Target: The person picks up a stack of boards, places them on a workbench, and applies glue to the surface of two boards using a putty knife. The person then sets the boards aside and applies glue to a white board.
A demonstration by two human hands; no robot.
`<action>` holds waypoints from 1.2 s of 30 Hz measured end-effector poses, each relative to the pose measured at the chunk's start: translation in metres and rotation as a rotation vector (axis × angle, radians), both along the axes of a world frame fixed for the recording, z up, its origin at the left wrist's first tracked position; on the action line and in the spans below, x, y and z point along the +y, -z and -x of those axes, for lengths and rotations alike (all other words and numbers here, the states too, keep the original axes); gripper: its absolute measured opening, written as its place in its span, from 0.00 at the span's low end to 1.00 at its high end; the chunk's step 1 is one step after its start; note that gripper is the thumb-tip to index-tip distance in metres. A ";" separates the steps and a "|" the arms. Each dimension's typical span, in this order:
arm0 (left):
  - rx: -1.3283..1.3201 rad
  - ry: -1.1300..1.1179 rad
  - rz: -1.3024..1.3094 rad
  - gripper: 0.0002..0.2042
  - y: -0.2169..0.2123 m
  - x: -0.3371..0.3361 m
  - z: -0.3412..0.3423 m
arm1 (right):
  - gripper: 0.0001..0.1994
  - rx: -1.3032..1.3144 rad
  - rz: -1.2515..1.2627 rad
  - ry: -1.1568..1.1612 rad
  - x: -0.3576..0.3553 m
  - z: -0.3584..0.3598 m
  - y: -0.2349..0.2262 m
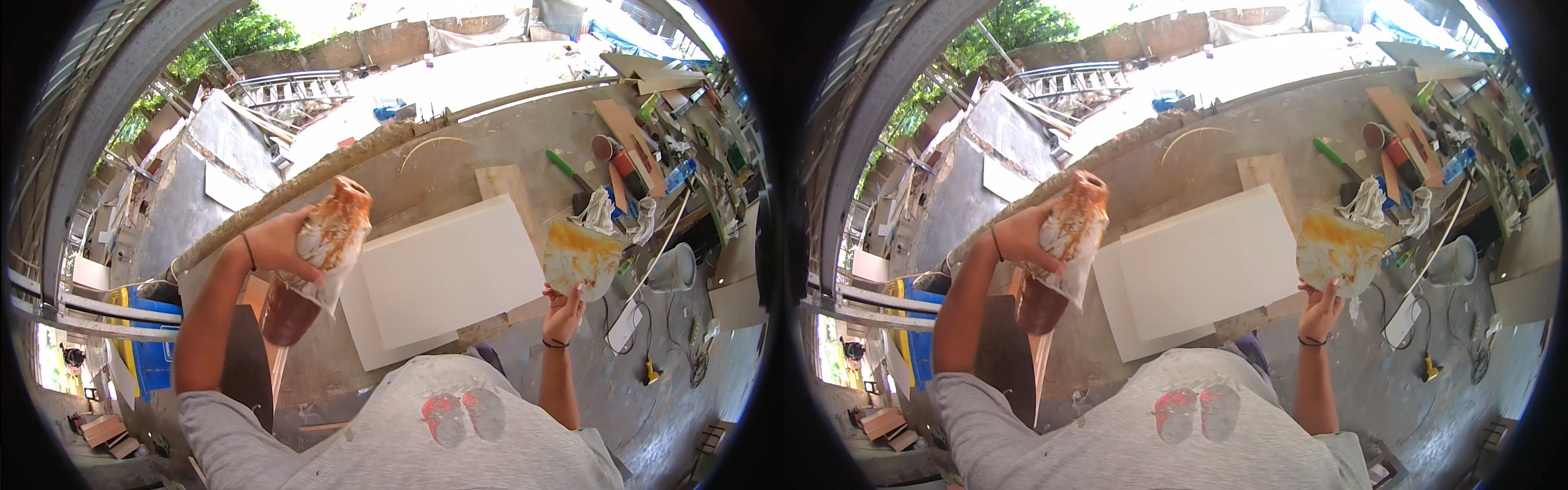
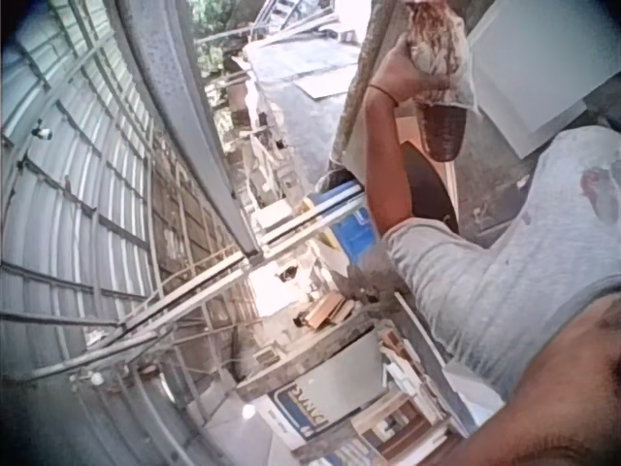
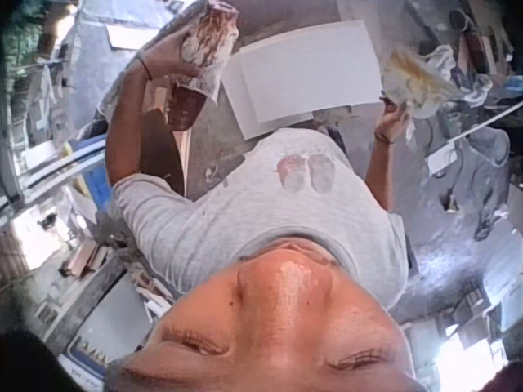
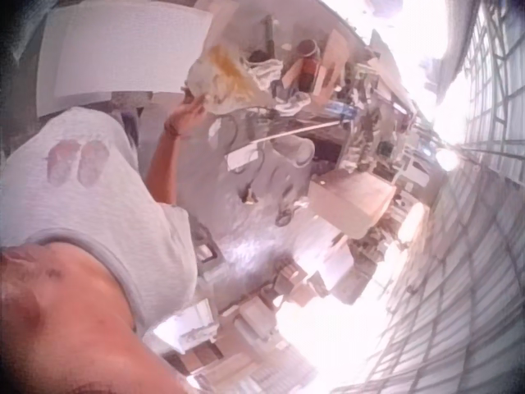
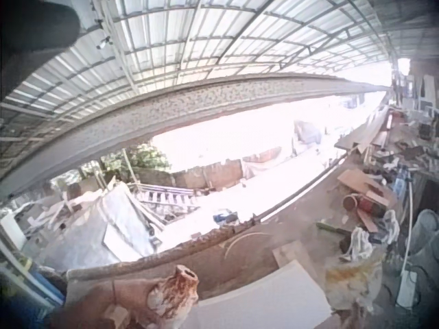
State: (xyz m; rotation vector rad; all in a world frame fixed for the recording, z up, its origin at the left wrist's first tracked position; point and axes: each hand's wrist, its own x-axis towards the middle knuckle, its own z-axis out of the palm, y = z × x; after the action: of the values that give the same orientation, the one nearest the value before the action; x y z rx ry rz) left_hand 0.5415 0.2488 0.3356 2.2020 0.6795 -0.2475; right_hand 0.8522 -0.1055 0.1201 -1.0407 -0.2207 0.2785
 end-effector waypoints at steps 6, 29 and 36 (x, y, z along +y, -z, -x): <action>0.601 0.224 0.172 0.47 0.021 -0.035 -0.035 | 0.18 -0.065 -0.055 -0.027 -0.018 0.008 0.013; 1.059 0.431 -0.212 0.47 0.005 -0.073 -0.109 | 0.16 0.105 -0.084 -0.054 -0.059 0.007 0.016; 1.036 0.468 -0.256 0.46 0.006 -0.077 -0.113 | 0.15 0.086 -0.068 -0.039 -0.059 0.005 0.012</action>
State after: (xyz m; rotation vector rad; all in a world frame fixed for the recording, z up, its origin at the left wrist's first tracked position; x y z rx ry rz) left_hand 0.6547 0.1721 0.3294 2.3593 0.7183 -1.6891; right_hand 0.8468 -0.1646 0.1085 -0.9555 -0.1722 0.3481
